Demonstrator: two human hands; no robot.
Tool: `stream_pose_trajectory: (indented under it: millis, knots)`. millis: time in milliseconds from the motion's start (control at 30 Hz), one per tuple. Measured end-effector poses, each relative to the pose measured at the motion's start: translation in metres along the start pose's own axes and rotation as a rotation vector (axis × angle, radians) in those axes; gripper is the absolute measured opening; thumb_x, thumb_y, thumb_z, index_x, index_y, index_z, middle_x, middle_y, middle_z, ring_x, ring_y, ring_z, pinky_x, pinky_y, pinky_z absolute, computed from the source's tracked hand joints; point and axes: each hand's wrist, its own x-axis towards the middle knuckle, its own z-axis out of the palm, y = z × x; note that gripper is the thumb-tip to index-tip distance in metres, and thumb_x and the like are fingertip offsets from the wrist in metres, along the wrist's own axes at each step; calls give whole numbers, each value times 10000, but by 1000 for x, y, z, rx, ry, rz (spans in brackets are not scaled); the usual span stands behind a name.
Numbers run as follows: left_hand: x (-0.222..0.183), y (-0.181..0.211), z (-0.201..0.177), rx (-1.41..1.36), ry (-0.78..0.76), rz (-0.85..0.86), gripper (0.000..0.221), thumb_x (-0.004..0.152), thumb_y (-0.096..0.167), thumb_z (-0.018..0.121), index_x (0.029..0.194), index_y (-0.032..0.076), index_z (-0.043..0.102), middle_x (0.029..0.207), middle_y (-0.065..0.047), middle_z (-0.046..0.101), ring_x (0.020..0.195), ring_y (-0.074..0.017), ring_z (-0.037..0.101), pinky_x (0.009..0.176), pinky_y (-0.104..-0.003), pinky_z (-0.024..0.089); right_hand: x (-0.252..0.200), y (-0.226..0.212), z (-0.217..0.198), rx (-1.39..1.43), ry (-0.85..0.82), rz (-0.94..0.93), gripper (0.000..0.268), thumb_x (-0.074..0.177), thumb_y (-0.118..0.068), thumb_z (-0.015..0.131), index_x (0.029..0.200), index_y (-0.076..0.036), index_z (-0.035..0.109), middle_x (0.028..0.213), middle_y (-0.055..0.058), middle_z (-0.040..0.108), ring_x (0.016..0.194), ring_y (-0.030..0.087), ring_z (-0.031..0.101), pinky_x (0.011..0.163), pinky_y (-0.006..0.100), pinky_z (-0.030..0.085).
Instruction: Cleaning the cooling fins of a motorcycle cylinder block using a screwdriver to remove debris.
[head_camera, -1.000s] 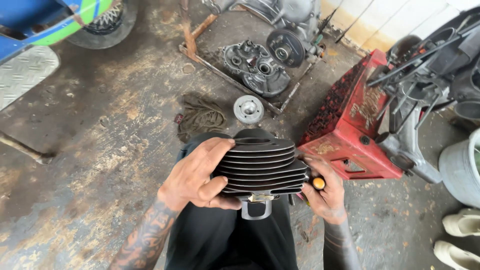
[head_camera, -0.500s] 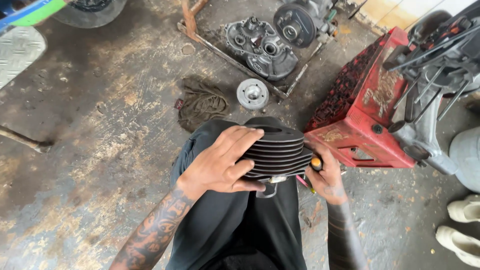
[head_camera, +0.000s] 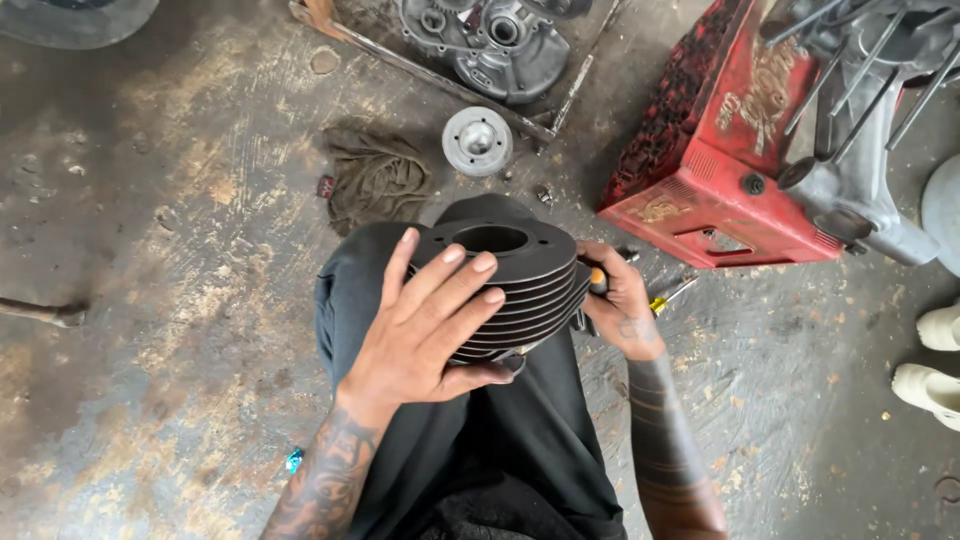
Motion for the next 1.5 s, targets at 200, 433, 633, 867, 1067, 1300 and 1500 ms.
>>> stream_pose_trajectory:
  millis: [200, 433, 633, 867, 1067, 1300, 1500]
  knots:
    - [3, -5, -2, -61, 60, -58, 697, 954, 583, 643, 1411, 59, 605, 1479, -207, 585, 1426, -401, 495, 1222, -714, 227, 1, -5, 3, 196, 21, 15, 550, 823, -269, 838, 1259, 2, 641, 1177, 149, 731, 1064, 170, 652, 960, 406, 532]
    - [13, -2, -3, -70, 100, -75, 602, 1015, 451, 580, 1412, -2, 577, 1436, -265, 573, 1367, -477, 519, 1188, -756, 269, 9, -19, 0, 187, 9, 14, 574, 802, -258, 855, 1256, 22, 640, 1176, 182, 730, 1078, 199, 669, 961, 425, 533]
    - [-2, 0, 5, -8, 90, -16, 533, 977, 415, 578, 1342, 35, 660, 1339, -209, 633, 1264, -411, 584, 1136, -733, 354, 3, -15, 3, 145, 16, 6, 536, 792, -261, 870, 1195, 33, 673, 1151, 214, 745, 1066, 248, 704, 923, 447, 557]
    - [2, 4, 2, -39, 91, -50, 524, 974, 407, 576, 1338, 42, 668, 1337, -189, 652, 1260, -381, 585, 1150, -704, 345, -2, -20, 8, 154, 67, 48, 521, 811, -273, 867, 1211, 9, 685, 1126, 178, 744, 1020, 195, 675, 913, 401, 551]
    - [25, 7, -5, -115, 45, -141, 608, 952, 444, 582, 1375, 8, 617, 1380, -195, 611, 1300, -383, 539, 1179, -646, 329, -1, -30, 8, 133, 79, 70, 547, 811, -286, 863, 1239, 5, 685, 1098, 167, 741, 979, 160, 639, 880, 390, 551]
    - [21, 17, 6, -50, 92, -168, 577, 868, 449, 620, 1337, 114, 647, 1436, -191, 567, 1342, -429, 513, 1137, -627, 332, -12, -9, 9, 35, 102, 89, 465, 834, -225, 862, 1231, -36, 711, 1058, 115, 754, 1014, 165, 662, 918, 397, 536]
    - [8, 17, 18, -5, 162, -187, 730, 802, 594, 781, 1326, 106, 638, 1375, -185, 635, 1261, -405, 595, 1103, -609, 402, -17, -11, 12, -35, 133, 103, 400, 860, -148, 849, 1225, -47, 718, 1047, 103, 750, 1026, 145, 635, 952, 399, 515]
